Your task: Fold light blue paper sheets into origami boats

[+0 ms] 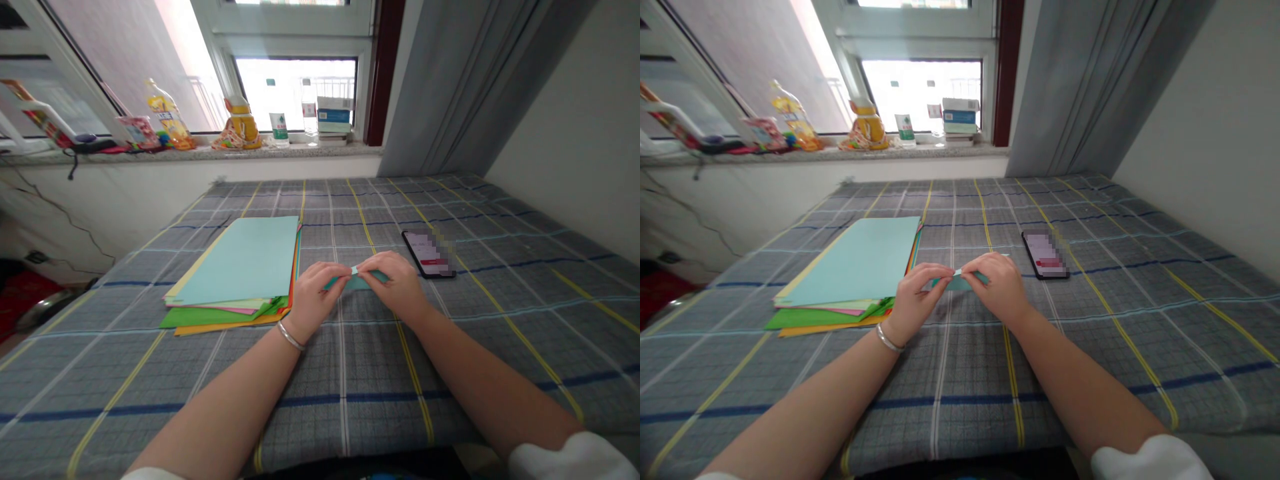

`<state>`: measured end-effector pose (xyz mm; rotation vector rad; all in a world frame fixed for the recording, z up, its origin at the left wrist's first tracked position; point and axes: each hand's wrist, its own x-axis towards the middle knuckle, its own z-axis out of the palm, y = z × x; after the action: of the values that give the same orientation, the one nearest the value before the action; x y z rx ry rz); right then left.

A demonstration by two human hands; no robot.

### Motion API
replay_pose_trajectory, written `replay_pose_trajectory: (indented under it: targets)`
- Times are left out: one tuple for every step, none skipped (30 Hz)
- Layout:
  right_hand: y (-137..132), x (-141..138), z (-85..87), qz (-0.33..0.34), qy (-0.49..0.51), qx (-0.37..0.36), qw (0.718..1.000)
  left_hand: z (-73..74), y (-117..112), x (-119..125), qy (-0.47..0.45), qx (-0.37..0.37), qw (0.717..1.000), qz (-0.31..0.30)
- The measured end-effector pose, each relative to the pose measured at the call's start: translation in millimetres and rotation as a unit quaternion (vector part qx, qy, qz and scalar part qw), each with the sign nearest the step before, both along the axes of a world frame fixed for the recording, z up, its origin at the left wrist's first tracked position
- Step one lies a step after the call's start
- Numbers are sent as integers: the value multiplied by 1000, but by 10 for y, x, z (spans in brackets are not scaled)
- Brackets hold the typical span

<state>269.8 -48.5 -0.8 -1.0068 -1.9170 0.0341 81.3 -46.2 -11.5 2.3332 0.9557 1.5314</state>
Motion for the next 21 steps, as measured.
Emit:
replay_pose_trajectory:
  targets:
    - [1,-5,-5,-3,-1,-7,1000,3,-1,3,-4,-8,1000,-1]
    - [4,-7,-11,-7,-1,-14,1000,5,-1,6,-11,-19,1000,0]
    - [10,-6,-19,-11,-1,-21,1000,6,0,8,-21,-33,999,4]
    - [19,0,-29,-15,1,-27,1000,6,4,8,-35,-48,998,10]
    - [31,11,-40,-19,6,-32,999,4,10,6,-50,-64,997,17]
    - [47,26,-53,-24,13,-34,999,1,18,2,-66,-80,994,25]
    - [66,47,-67,-28,21,-36,999,-3,29,-4,-83,-96,991,32]
    - [88,72,-82,-33,30,-39,998,-7,42,-11,-101,-114,988,38]
    - [112,100,-98,-38,38,-42,998,-11,56,-20,-120,-131,983,44]
    - [137,130,-116,-43,47,-47,997,-15,72,-29,-141,-149,977,51]
    - [164,160,-135,-49,57,-55,996,-20,90,-39,-163,-166,971,60]
    - [190,189,-156,-54,71,-65,994,-24,109,-49,-185,-183,963,70]
    - [215,217,-177,-54,89,-80,991,-30,131,-60,-205,-199,955,80]
    - [239,242,-198,-55,110,-97,988,-38,155,-71,-223,-216,946,89]
    - [262,264,-217,-55,132,-116,983,-49,182,-83,-238,-232,938,97]
    - [282,282,-233,-56,153,-133,978,-64,211,-94,-251,-249,930,101]
    - [301,297,-247,-59,175,-150,971,-83,243,-106,-263,-264,922,102]
    - [318,310,-257,-61,195,-163,965,-105,275,-117,-275,-278,915,101]
    - [334,320,-264,-64,214,-172,959,-129,308,-127,-287,-292,908,94]
    - [349,328,-270,-67,231,-178,954,-154,340,-136,-296,-308,900,84]
    - [365,335,-275,-69,244,-179,950,-178,369,-144,-296,-332,893,69]
